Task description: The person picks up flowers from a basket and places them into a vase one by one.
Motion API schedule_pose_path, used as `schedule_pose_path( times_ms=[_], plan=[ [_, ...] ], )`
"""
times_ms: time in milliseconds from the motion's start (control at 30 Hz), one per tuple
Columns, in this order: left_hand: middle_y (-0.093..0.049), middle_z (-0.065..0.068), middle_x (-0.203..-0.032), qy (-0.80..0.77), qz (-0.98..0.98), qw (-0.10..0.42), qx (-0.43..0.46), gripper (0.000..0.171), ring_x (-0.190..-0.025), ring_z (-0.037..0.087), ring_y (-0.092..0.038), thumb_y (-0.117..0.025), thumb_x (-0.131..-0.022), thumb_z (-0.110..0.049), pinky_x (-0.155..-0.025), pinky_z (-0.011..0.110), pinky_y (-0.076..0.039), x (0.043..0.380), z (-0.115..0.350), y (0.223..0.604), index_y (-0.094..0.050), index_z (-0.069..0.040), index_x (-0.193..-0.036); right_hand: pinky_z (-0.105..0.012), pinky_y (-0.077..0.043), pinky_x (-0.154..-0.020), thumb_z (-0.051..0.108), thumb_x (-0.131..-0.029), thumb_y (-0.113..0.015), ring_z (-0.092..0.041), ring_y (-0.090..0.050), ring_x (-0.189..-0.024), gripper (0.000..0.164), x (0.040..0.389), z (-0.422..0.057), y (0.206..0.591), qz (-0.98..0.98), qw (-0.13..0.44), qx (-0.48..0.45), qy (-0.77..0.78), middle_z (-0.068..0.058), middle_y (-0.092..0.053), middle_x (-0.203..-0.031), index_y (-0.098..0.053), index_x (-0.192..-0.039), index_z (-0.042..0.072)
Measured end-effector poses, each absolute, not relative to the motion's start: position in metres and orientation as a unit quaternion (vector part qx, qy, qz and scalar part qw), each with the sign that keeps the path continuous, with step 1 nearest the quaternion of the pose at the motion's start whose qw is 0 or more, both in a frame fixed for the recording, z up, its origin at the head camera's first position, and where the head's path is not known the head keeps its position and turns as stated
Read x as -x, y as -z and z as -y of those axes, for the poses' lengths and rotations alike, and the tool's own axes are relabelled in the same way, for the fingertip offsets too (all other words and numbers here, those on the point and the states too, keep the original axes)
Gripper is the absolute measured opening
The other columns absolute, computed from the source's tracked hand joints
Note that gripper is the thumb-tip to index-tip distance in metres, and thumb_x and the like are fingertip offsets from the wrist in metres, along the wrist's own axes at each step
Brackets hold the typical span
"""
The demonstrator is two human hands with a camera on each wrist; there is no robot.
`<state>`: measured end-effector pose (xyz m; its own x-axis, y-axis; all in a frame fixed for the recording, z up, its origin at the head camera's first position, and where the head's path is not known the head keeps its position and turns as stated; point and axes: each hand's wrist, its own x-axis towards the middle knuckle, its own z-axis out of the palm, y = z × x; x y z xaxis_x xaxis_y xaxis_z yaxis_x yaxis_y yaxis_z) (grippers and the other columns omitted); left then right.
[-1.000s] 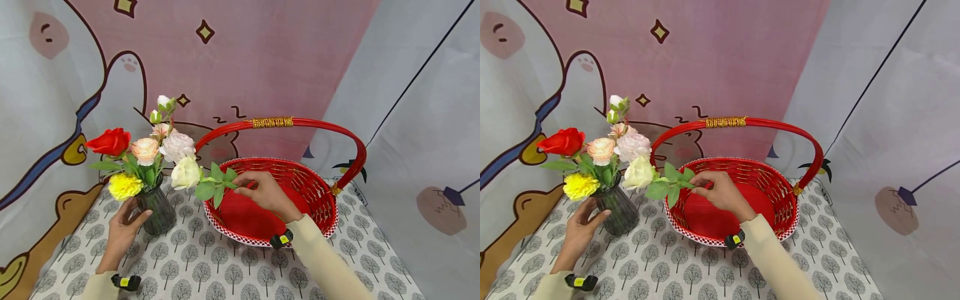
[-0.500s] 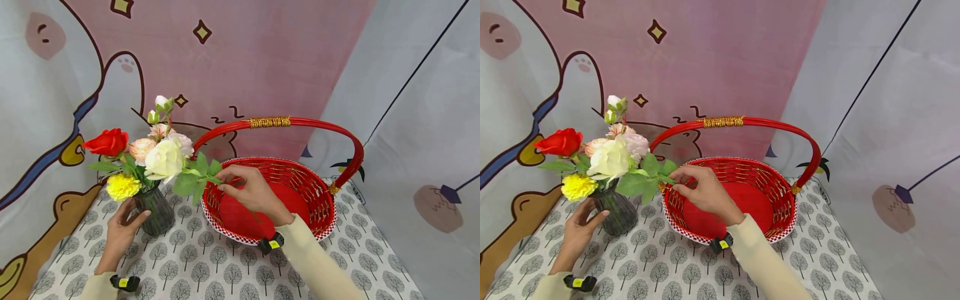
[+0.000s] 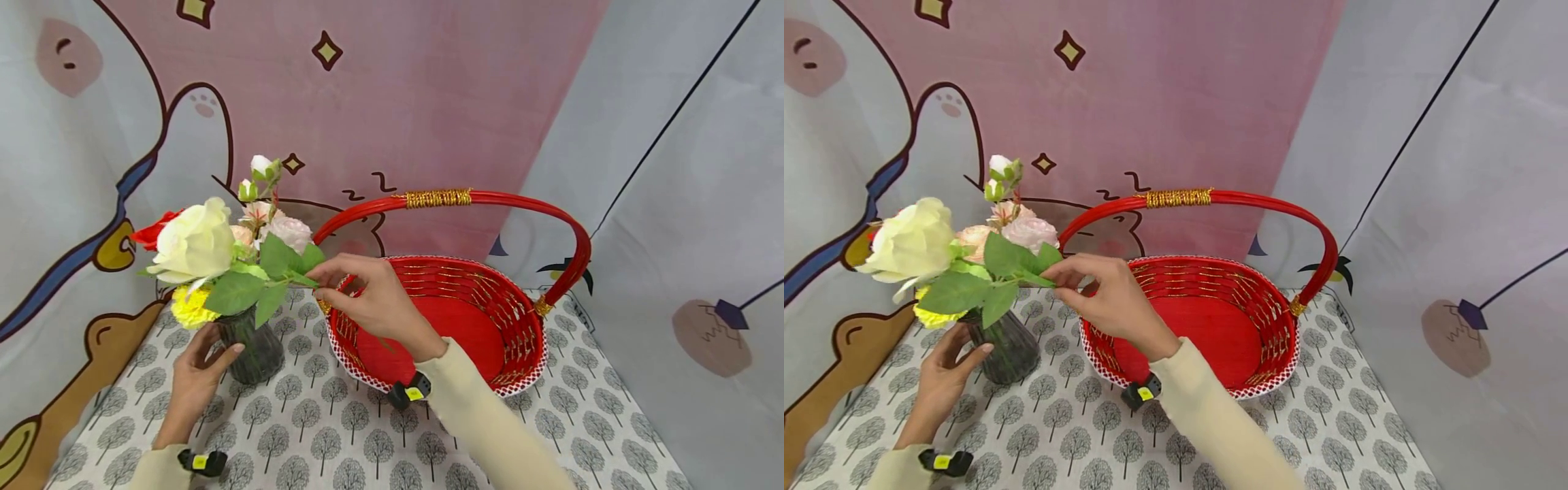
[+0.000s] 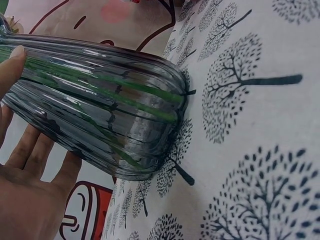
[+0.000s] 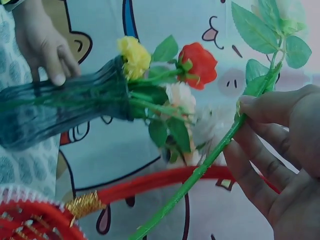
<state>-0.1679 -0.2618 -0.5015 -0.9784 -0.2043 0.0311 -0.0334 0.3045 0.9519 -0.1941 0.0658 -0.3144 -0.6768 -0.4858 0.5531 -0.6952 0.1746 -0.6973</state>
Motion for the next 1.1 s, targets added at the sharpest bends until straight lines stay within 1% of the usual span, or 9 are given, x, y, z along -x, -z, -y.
schedule_pose_path(
  times_ms=[100,233,300,433,533,667,800,933,1100],
  plan=[
    [-0.03,0.018,-0.165,0.585,0.804,0.07,-0.077,0.085,-0.153,0.035,-0.033,-0.07,-0.099,-0.032,-0.095,-0.002,-0.044,0.169,0.262,0.501,-0.017,-0.027,-0.166,-0.024,-0.063,-0.068,0.007,-0.093,-0.076,-0.007,-0.066,-0.083,0.02,0.194,-0.055,0.307,0.748,0.111,-0.396,-0.52,0.001,-0.072,-0.093,-0.077,-0.112,0.013],
    [-0.034,0.016,-0.163,0.58,0.807,0.072,-0.082,0.085,-0.152,0.031,-0.035,-0.07,-0.099,-0.033,-0.096,-0.001,-0.045,0.17,0.262,0.501,-0.017,-0.027,-0.166,-0.022,-0.063,-0.071,0.005,-0.093,-0.075,-0.006,-0.066,-0.084,0.022,0.195,-0.04,0.298,0.728,0.125,-0.413,-0.533,-0.003,-0.073,-0.094,-0.076,-0.114,0.009],
    [-0.035,0.015,-0.163,0.579,0.808,0.071,-0.083,0.085,-0.152,0.029,-0.036,-0.07,-0.099,-0.034,-0.097,-0.001,-0.044,0.171,0.263,0.501,-0.017,-0.028,-0.166,-0.02,-0.061,-0.069,0.005,-0.093,-0.075,-0.006,-0.064,-0.082,0.022,0.195,-0.032,0.294,0.721,0.134,-0.422,-0.533,-0.004,-0.073,-0.093,-0.076,-0.115,0.009],
    [-0.034,0.014,-0.164,0.579,0.808,0.066,-0.083,0.086,-0.153,0.029,-0.034,-0.07,-0.099,-0.036,-0.1,0.0,-0.045,0.172,0.263,0.501,-0.017,-0.028,-0.166,-0.02,-0.061,-0.068,0.004,-0.093,-0.074,-0.005,-0.064,-0.082,0.024,0.196,-0.019,0.285,0.709,0.149,-0.43,-0.54,-0.003,-0.073,-0.094,-0.076,-0.117,0.008],
    [-0.035,0.013,-0.164,0.577,0.81,0.072,-0.084,0.086,-0.152,0.028,-0.035,-0.071,-0.098,-0.036,-0.104,0.005,-0.046,0.173,0.263,0.501,-0.018,-0.028,-0.165,-0.021,-0.064,-0.072,0.004,-0.093,-0.074,-0.005,-0.066,-0.085,0.024,0.198,-0.008,0.278,0.695,0.157,-0.428,-0.555,-0.005,-0.074,-0.099,-0.075,-0.117,0.006],
    [-0.038,0.013,-0.161,0.57,0.813,0.085,-0.087,0.084,-0.15,0.026,-0.038,-0.071,-0.098,-0.035,-0.111,0.012,-0.046,0.173,0.262,0.501,-0.021,-0.027,-0.165,-0.021,-0.064,-0.077,0.005,-0.094,-0.074,-0.007,-0.069,-0.089,0.024,0.199,0.004,0.268,0.68,0.166,-0.434,-0.566,-0.008,-0.075,-0.104,-0.074,-0.118,0.004],
    [-0.037,0.012,-0.162,0.565,0.816,0.087,-0.088,0.084,-0.15,0.024,-0.038,-0.071,-0.098,-0.036,-0.114,0.018,-0.046,0.173,0.261,0.501,-0.021,-0.028,-0.165,-0.021,-0.064,-0.077,0.004,-0.094,-0.073,-0.007,-0.069,-0.09,0.024,0.2,0.014,0.258,0.663,0.175,-0.447,-0.575,-0.011,-0.075,-0.106,-0.073,-0.118,0.002],
    [-0.034,0.012,-0.165,0.567,0.815,0.083,-0.084,0.085,-0.152,0.026,-0.036,-0.071,-0.098,-0.036,-0.114,0.016,-0.045,0.172,0.261,0.502,-0.02,-0.028,-0.165,-0.022,-0.064,-0.075,0.005,-0.094,-0.074,-0.005,-0.068,-0.087,0.025,0.201,0.023,0.251,0.65,0.177,-0.445,-0.589,-0.011,-0.075,-0.105,-0.072,-0.119,0.002],
    [-0.03,0.013,-0.167,0.573,0.812,0.076,-0.082,0.086,-0.154,0.029,-0.033,-0.071,-0.098,-0.035,-0.106,0.005,-0.044,0.17,0.262,0.503,-0.017,-0.027,-0.166,-0.021,-0.064,-0.08,0.004,-0.096,-0.072,-0.007,-0.07,-0.093,0.027,0.202,0.033,0.243,0.652,0.147,-0.417,-0.616,-0.011,-0.074,-0.109,-0.069,-0.123,0.003]
  ],
)
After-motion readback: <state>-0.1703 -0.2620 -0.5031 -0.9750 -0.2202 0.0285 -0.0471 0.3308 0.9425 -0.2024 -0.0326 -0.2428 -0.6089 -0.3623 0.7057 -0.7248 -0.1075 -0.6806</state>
